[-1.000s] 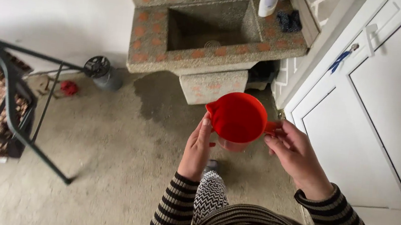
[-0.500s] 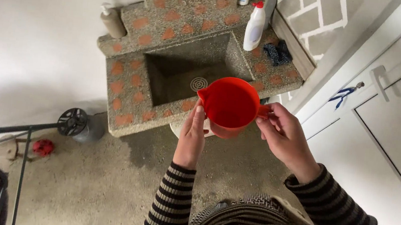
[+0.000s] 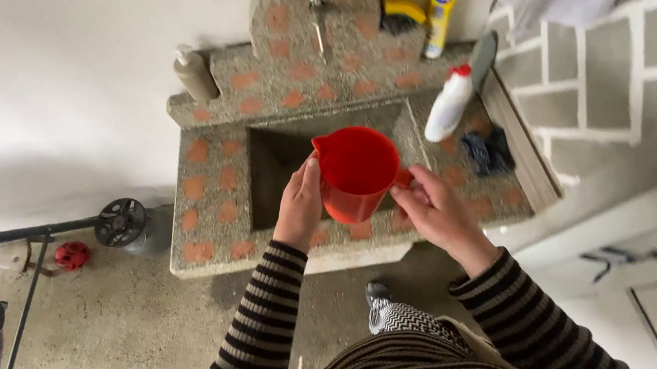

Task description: The person repeatedly fills a red plastic cup with water from a stone sink faucet and pours it into a toilet bowl. The person walks back and forth between the sink and the toilet multiple times to repeat the filling and pouring process.

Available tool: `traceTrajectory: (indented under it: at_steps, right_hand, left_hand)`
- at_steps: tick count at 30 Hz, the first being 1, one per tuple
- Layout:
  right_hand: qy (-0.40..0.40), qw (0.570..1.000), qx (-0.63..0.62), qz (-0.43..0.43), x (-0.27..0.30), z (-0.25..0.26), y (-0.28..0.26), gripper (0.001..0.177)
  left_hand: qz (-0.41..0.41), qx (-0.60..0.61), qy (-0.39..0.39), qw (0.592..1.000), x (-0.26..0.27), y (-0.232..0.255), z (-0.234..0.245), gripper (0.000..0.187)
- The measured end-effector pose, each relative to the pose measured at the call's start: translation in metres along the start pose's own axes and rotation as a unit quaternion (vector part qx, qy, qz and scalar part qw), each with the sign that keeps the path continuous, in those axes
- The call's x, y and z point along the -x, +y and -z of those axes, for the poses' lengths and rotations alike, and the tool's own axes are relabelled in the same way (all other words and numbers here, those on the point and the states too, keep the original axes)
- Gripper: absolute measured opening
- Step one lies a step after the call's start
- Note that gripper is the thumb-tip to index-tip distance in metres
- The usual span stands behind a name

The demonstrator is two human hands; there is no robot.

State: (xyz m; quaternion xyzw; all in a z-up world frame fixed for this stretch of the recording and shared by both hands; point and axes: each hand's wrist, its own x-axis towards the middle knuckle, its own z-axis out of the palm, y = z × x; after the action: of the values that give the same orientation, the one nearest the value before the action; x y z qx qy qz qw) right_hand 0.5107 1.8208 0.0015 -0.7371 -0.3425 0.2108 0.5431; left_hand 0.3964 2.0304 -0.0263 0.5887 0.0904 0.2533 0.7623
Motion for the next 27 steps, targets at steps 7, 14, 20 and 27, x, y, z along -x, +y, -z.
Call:
traceTrajectory:
  at_steps: [7, 14, 20, 27]
  right_hand:
    - [-0.124, 0.948, -0.156, -0.247, -0.128, 0.037, 0.035, 0.031]
    - [-0.183, 0.925, -0.125, -0.309, -0.21, 0.031, 0.053, 0.026]
    - [-0.192, 0.923, -0.104, -0.318, -0.25, 0.018, 0.084, 0.022]
    - [-0.19, 0.914, -0.111, -0.341, -0.282, 0.007, 0.084, 0.019]
  left_hand:
    - [0.076, -0.066, 0.08, 0.992, -0.143, -0.062, 0.017, 0.052]
    - [0.248, -0.113, 0.147, 0.951, -0.224, -0.093, 0.047, 0.043]
    - [0.238, -0.468, 0.132, 0.841, -0.282, -0.029, 0.041, 0.035]
    - [0.013, -0.629, 0.163, 0.76, -0.338, -0.002, 0.025, 0.057]
